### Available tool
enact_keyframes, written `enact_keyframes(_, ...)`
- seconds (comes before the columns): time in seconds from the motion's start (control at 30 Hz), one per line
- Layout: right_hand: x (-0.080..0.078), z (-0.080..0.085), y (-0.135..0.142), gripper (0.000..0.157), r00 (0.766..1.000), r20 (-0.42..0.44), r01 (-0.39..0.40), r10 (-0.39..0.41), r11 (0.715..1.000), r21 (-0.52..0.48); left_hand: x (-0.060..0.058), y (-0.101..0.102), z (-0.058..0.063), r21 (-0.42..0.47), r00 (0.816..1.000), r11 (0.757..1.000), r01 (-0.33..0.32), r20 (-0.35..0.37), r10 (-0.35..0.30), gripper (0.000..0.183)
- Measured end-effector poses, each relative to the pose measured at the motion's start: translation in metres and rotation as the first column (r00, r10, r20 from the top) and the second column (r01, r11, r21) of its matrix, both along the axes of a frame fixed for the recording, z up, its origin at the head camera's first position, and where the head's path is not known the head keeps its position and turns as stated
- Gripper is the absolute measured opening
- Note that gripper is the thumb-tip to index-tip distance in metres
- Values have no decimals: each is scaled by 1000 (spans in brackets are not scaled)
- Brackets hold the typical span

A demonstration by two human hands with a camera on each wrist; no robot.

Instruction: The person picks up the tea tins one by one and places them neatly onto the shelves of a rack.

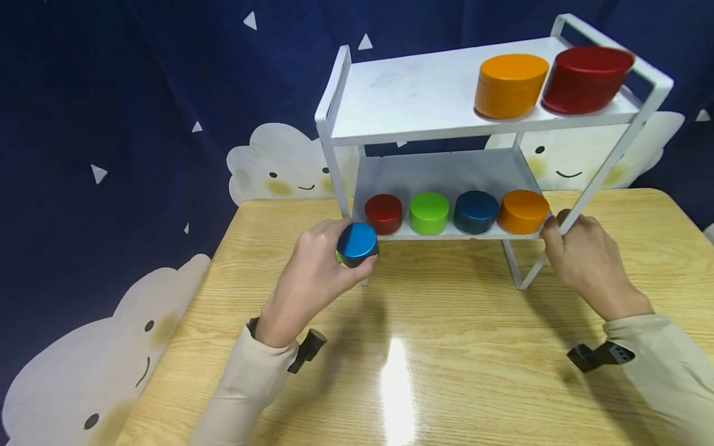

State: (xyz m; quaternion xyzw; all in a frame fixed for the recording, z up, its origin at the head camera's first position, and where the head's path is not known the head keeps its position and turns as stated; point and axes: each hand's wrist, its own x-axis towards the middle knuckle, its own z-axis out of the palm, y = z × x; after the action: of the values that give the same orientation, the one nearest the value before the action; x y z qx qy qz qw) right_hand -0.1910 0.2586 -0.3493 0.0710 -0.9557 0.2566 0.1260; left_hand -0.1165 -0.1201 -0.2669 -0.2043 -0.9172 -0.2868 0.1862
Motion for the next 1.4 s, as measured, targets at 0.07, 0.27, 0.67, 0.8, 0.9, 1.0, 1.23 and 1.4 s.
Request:
enact_keyframes(0.07, 0, 0, 0, 50, 1000, 4, 1, -1, 1000, 1, -1, 5, 7, -11, 1000, 1000, 19, -19, -20, 37)
enact_keyframes(0.27, 0, 0, -2, 48, 1000, -3, 5, -5, 1000, -4, -4, 17, 22, -3, 997, 999, 49, -52, -49, 46)
enact_keyframes(0.67, -1, 1, -4, 47, 1000, -16, 8, -8, 1000, -6, -3, 34, 48, -25, 995, 995, 92, -46, -93, 42)
enact_keyframes(0.8, 0, 1, -3, 48, 1000, -19, 10, -10, 1000, -8, -4, 39, 61, -35, 993, 994, 108, -54, -110, 44)
enact_keyframes(0.9, 0, 1, -3, 50, 1000, -20, 12, -12, 1000, -9, -5, 43, 70, -39, 990, 992, 118, -69, -121, 45)
enact_keyframes(1.0, 0, 0, -2, 50, 1000, -17, 10, -10, 1000, -10, -6, 47, 77, -41, 989, 991, 124, -77, -127, 46)
enact_keyframes(1.23, 1, 1, -2, 50, 1000, -22, 10, -11, 1000, -6, -16, 52, 87, -33, 981, 987, 155, -114, -157, 49)
enact_keyframes(1.4, 1, 1, -1, 51, 1000, -25, 11, -11, 1000, -9, -38, 51, 95, -45, 978, 993, 111, -173, -117, 55)
